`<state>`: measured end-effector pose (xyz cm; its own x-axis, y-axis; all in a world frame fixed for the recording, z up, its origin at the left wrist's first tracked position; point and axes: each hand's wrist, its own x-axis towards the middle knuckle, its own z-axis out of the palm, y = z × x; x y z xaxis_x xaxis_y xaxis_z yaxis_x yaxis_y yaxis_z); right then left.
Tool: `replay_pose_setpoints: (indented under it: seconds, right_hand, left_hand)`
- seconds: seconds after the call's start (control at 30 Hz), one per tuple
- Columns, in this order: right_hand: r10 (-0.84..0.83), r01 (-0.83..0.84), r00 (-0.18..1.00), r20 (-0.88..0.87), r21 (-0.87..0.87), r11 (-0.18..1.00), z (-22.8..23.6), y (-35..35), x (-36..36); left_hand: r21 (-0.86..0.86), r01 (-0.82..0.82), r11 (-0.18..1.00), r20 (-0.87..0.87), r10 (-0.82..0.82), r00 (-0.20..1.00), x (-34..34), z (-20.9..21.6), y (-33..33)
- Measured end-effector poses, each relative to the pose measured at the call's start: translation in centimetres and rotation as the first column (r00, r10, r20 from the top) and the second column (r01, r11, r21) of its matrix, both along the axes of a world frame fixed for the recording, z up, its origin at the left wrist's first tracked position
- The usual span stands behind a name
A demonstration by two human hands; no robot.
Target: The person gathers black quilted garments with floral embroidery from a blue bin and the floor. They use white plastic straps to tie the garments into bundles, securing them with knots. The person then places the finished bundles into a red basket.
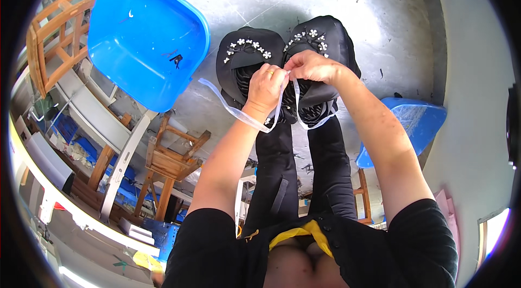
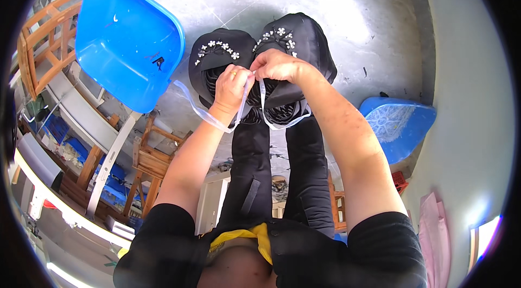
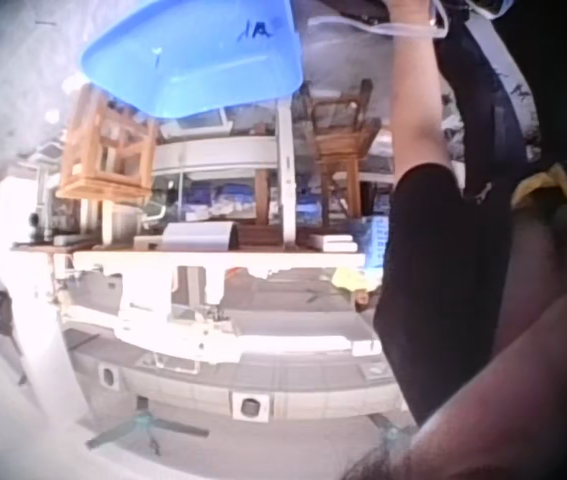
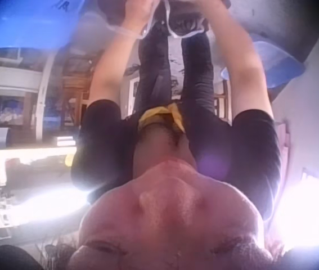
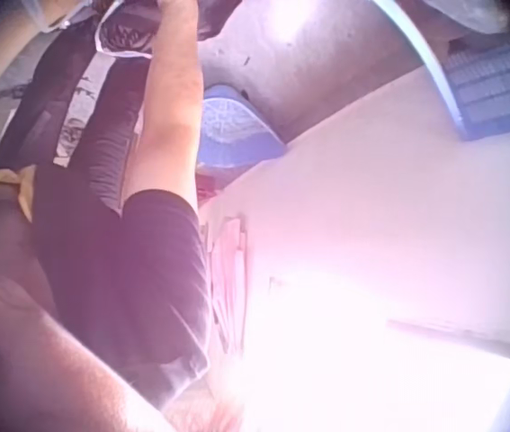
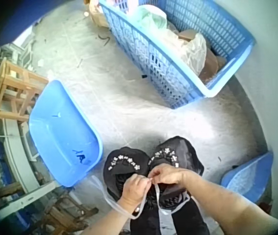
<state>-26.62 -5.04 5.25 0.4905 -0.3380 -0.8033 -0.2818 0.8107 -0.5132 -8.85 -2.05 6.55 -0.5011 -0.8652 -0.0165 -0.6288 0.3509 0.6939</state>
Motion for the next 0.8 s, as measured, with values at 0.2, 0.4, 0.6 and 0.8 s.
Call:
replay_pose_setpoints:
  seconds: [0.2,0.4,0.6,0.8]
  right_hand:
    - [-0.022,-0.119,0.969,-0.246,-0.54,0.833,0.2,1.5,1.5]
    - [0.412,-0.821,0.552,-0.725,-0.56,0.115,4.1,-1.9,2.1]
    - [0.362,-0.674,0.726,-0.584,-0.501,0.543,4.4,-6.5,-4.0]
    - [0.161,-0.219,0.972,-0.172,-0.414,0.884,9.3,-5.2,-6.8]
  left_hand:
    - [0.045,-0.064,0.997,0.006,0.064,0.998,-0.3,0.2,0.2]
    - [0.198,-0.234,0.952,0.052,0.228,0.972,-0.5,0.4,0.8]
    - [0.326,-0.287,0.901,-0.02,0.31,0.95,-0.4,0.9,1.1]
    - [0.234,-0.27,0.934,-0.07,0.293,0.954,0.3,0.0,1.0]
